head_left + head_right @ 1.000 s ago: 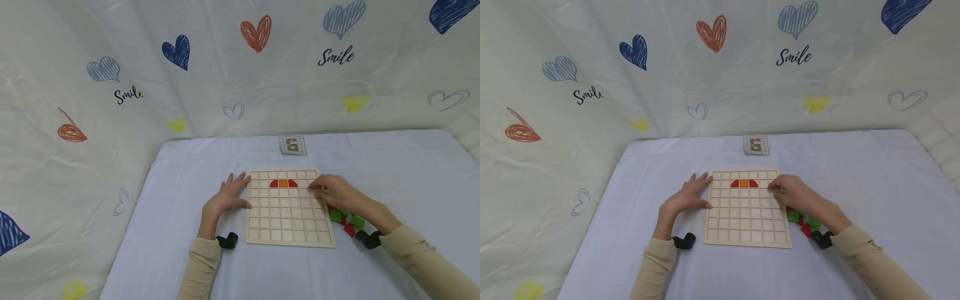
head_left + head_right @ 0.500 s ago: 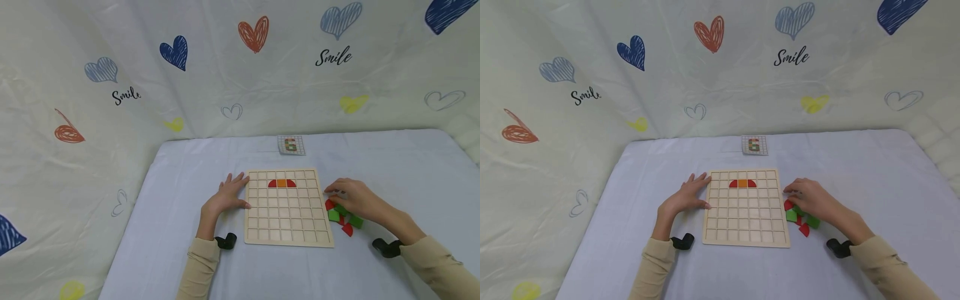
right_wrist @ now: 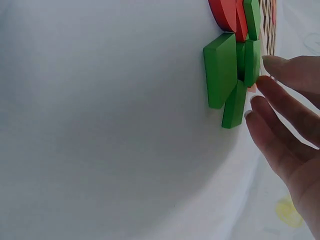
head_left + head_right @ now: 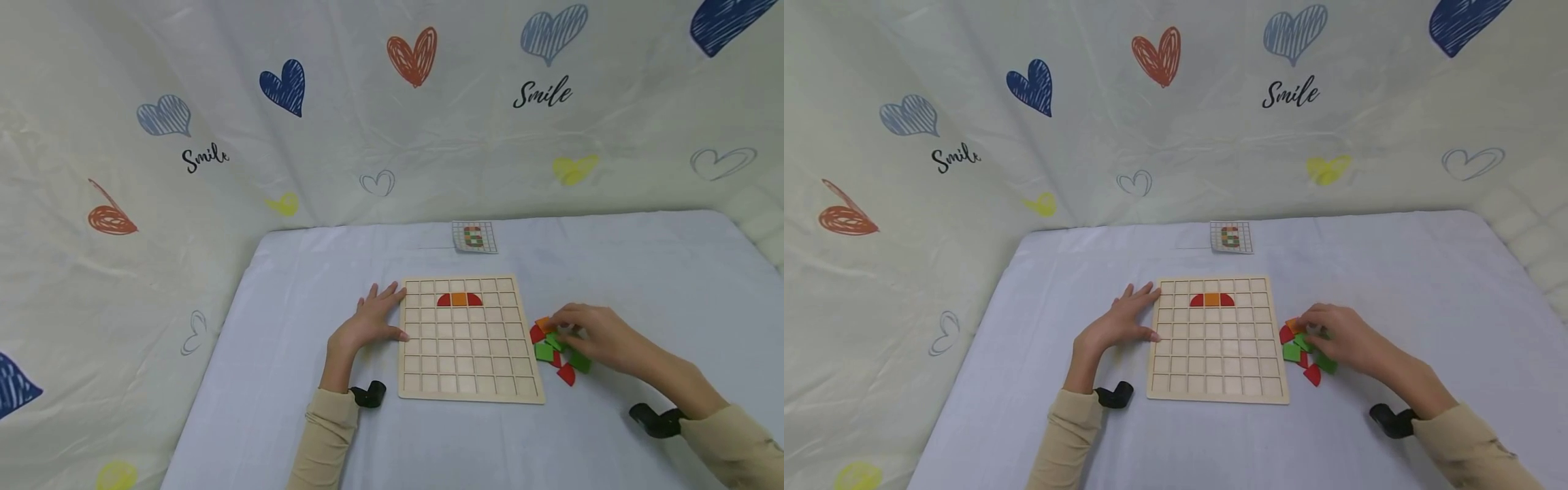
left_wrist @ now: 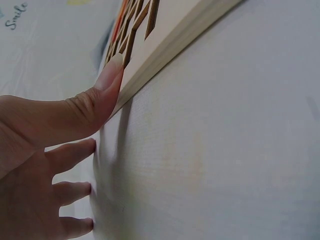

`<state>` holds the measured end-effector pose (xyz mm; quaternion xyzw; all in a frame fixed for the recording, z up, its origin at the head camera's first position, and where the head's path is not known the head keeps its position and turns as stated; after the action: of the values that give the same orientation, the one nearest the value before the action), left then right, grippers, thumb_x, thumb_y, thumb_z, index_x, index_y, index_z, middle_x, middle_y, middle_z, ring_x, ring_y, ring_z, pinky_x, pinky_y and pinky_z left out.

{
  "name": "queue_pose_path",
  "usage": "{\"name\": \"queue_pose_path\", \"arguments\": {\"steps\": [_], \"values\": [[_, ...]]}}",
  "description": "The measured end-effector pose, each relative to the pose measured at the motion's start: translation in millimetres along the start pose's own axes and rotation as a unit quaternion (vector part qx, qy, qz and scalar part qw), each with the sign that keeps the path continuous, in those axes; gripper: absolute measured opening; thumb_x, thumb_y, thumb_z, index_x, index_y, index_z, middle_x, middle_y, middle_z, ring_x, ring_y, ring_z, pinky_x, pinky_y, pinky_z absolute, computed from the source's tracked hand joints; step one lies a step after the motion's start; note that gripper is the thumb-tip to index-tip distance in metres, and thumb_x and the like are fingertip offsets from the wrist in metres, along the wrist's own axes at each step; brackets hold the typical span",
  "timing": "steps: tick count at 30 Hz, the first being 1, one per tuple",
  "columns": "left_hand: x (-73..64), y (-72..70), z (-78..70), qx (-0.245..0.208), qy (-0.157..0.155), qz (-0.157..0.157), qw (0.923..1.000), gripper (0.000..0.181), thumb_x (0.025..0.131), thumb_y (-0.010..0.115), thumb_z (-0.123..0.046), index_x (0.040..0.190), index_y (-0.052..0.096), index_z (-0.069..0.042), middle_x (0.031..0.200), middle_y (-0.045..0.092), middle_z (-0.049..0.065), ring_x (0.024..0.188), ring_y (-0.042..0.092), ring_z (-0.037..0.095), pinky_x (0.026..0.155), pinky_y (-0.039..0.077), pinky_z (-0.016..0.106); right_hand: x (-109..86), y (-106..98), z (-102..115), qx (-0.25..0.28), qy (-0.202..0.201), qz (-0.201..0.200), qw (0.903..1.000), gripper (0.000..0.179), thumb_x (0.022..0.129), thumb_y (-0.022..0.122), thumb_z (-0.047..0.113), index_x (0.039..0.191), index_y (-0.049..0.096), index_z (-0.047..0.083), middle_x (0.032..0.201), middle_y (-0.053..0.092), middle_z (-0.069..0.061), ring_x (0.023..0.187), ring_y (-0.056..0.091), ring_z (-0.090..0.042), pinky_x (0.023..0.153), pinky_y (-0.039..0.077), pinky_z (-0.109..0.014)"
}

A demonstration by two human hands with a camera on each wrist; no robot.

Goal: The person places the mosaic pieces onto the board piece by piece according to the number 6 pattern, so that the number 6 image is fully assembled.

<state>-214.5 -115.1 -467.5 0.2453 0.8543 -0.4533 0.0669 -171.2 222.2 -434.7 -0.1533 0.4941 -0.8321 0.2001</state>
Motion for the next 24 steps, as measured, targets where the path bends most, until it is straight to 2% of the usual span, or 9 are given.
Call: {"name": "queue_pose_path", "arguments": {"steps": [4,11,24], "values": [[0.0,0.8,0.6,0.003,-0.001,0.0,1.0,0.095,0.083,0.087,-0.026,0.162,0.035,-0.016,0.172,0.02,0.006,0.16,-0.001,0.038,0.127,0.003,0.061,-5.5,0.6,-0.2,0.013,0.001,0.014,0.9998,0.029,0.077,0.086,0.0,0.105,0.077,0.006,0.101,0.073,0.0,0.083,0.066,-0.013,0.07,0.059,-0.026],[0.7,0.8,0.0,0.0,0.001,0.001,1.0,0.096,0.083,0.087,-0.025,0.162,0.034,-0.016,0.172,0.019,0.006,0.16,-0.002,0.038,0.127,0.003,0.061,-9.1,1.5,-0.6,0.012,-0.011,0.008,0.9998,0.036,0.073,0.091,0.004,0.106,0.077,0.007,0.103,0.071,0.0,0.082,0.063,-0.011,0.07,0.059,-0.025],[-2.0,-1.2,-1.4,0.0,0.007,0.001,1.0,0.095,0.083,0.086,-0.027,0.162,0.034,-0.016,0.172,0.02,0.006,0.16,-0.001,0.038,0.126,0.003,0.062,-6.5,4.5,-2.2,0.021,-0.004,0.016,0.9996,0.032,0.075,0.089,0.004,0.104,0.075,0.004,0.097,0.071,0.003,0.081,0.062,-0.008,0.069,0.057,-0.023]]}}
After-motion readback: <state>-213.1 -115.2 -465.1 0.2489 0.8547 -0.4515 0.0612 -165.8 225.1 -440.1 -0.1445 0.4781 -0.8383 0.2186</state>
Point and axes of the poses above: each hand's wrist, its own x-axis towards the middle knuckle, its own y-axis out of the palm, z = x × y, the point moved 8 cm from there along x, towards the middle knuckle
